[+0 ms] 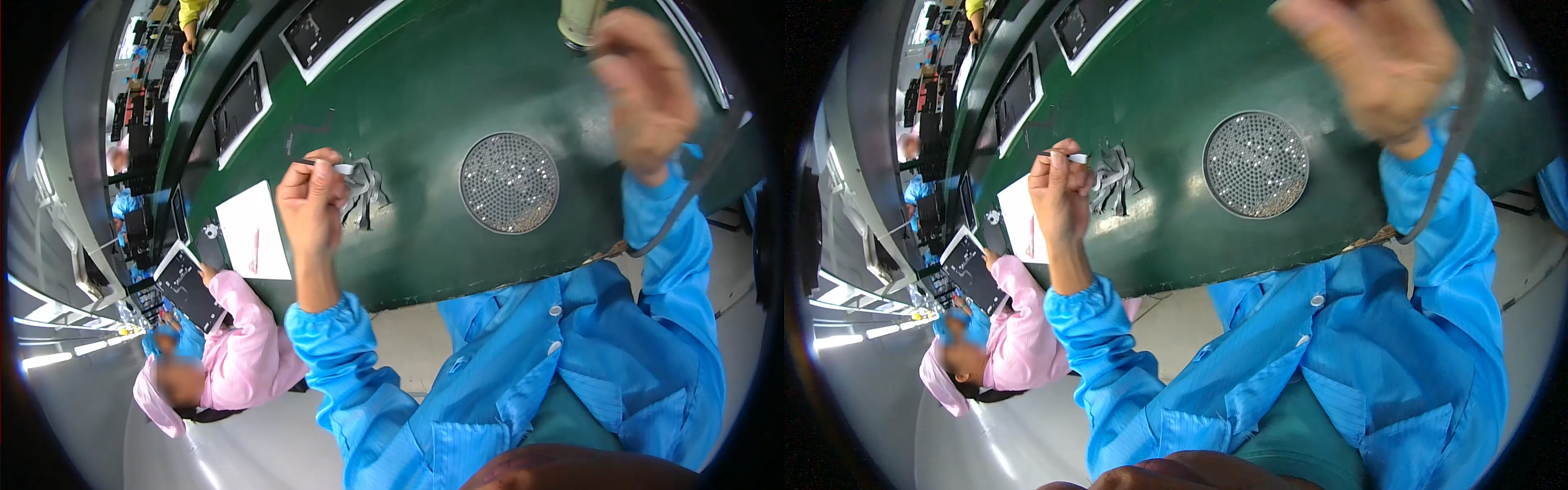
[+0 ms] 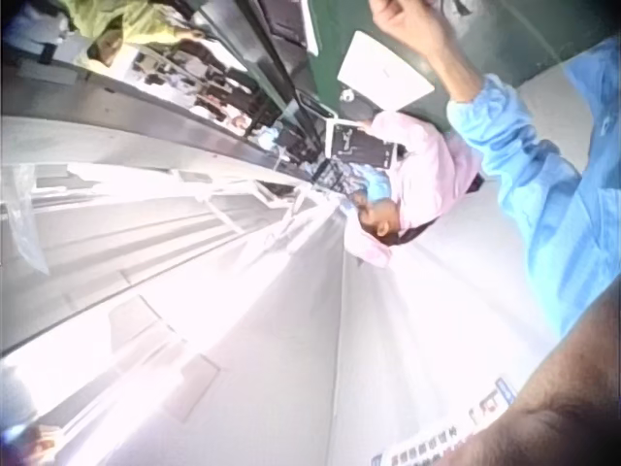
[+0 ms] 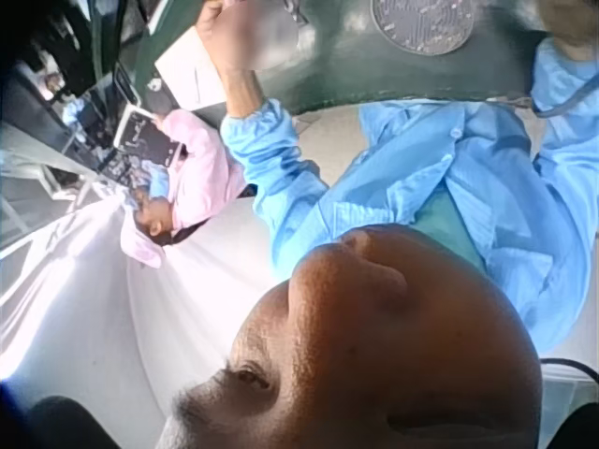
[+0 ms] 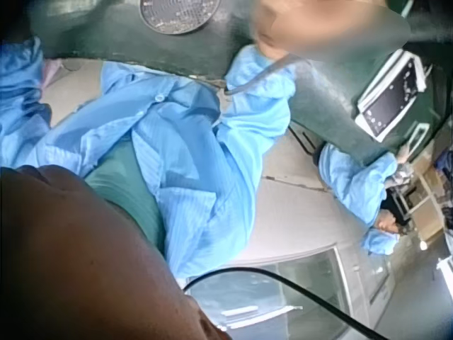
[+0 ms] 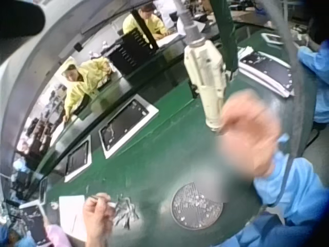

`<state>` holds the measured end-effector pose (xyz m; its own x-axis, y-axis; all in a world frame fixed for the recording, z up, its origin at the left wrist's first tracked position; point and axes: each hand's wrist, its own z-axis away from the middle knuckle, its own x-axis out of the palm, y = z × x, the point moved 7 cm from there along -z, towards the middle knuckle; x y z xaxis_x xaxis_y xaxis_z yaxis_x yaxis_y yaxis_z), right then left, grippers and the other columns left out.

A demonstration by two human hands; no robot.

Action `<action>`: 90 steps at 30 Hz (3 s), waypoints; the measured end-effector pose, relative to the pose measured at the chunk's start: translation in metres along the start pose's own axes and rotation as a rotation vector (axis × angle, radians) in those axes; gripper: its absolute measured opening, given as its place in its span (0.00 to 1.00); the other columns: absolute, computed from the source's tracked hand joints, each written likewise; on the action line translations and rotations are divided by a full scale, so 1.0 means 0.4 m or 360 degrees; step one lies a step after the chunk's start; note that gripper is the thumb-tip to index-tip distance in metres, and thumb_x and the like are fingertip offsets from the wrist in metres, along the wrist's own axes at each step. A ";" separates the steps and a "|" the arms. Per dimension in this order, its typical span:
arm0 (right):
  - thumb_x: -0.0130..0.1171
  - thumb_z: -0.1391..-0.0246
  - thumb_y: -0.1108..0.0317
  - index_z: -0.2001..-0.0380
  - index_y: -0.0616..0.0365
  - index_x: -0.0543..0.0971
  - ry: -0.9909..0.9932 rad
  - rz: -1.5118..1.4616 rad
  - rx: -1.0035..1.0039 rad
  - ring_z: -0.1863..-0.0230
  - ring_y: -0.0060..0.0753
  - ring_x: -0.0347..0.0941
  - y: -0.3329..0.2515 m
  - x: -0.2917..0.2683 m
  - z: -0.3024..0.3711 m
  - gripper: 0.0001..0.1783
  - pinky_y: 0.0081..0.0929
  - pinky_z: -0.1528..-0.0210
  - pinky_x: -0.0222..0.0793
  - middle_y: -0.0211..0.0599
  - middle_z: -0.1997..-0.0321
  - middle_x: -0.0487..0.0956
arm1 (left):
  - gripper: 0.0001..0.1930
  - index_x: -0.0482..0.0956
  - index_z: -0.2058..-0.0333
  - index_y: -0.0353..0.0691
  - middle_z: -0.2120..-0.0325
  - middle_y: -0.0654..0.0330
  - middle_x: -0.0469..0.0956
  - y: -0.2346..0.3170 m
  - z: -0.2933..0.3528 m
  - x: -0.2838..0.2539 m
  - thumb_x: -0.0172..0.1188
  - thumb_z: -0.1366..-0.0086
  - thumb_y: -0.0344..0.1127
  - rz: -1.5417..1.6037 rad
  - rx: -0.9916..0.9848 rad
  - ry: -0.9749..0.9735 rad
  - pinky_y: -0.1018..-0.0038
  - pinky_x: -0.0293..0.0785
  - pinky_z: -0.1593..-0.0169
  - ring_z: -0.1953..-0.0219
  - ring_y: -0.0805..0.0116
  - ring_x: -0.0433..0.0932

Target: Assembling electronic components onto a screen or tablet frame using an electric screwdriver at a factory workstation.

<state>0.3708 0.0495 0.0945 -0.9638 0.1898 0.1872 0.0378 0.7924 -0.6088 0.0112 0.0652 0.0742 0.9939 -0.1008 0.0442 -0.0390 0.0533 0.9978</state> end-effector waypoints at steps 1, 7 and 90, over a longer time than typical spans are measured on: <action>0.61 0.51 0.77 0.54 0.65 0.75 -0.0399 -0.0229 0.0254 0.57 0.32 0.71 0.033 0.050 0.041 0.18 0.22 0.58 0.68 0.42 0.58 0.75 | 0.07 0.74 0.66 0.36 0.58 0.57 0.75 -0.010 -0.004 0.052 0.55 0.33 0.34 0.0143 0.0035 -0.0049 0.82 0.60 0.76 0.79 0.80 0.60; 0.66 0.49 0.72 0.58 0.66 0.79 -0.0502 -0.0848 0.1197 0.64 0.23 0.77 0.056 0.198 0.151 0.16 0.17 0.68 0.76 0.38 0.62 0.80 | 0.03 0.76 0.69 0.34 0.61 0.57 0.75 -0.034 -0.020 0.334 0.61 0.38 0.26 0.0586 0.0167 -0.0291 0.84 0.64 0.76 0.77 0.79 0.71; 0.69 0.57 0.73 0.45 0.64 0.66 -0.0394 -0.0921 0.0717 0.59 0.26 0.74 0.129 0.093 -0.169 0.34 0.23 0.56 0.69 0.37 0.58 0.77 | 0.12 0.84 0.65 0.45 0.70 0.63 0.74 -0.127 -0.084 0.341 0.61 0.49 0.25 -0.1651 0.1030 -0.0338 0.66 0.72 0.65 0.67 0.62 0.74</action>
<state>0.3547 0.1365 0.1221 -0.8302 -0.3598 0.4258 -0.5499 0.4036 -0.7312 0.1521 0.0823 0.0277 0.5513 0.0355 -0.8335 0.6519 -0.6418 0.4039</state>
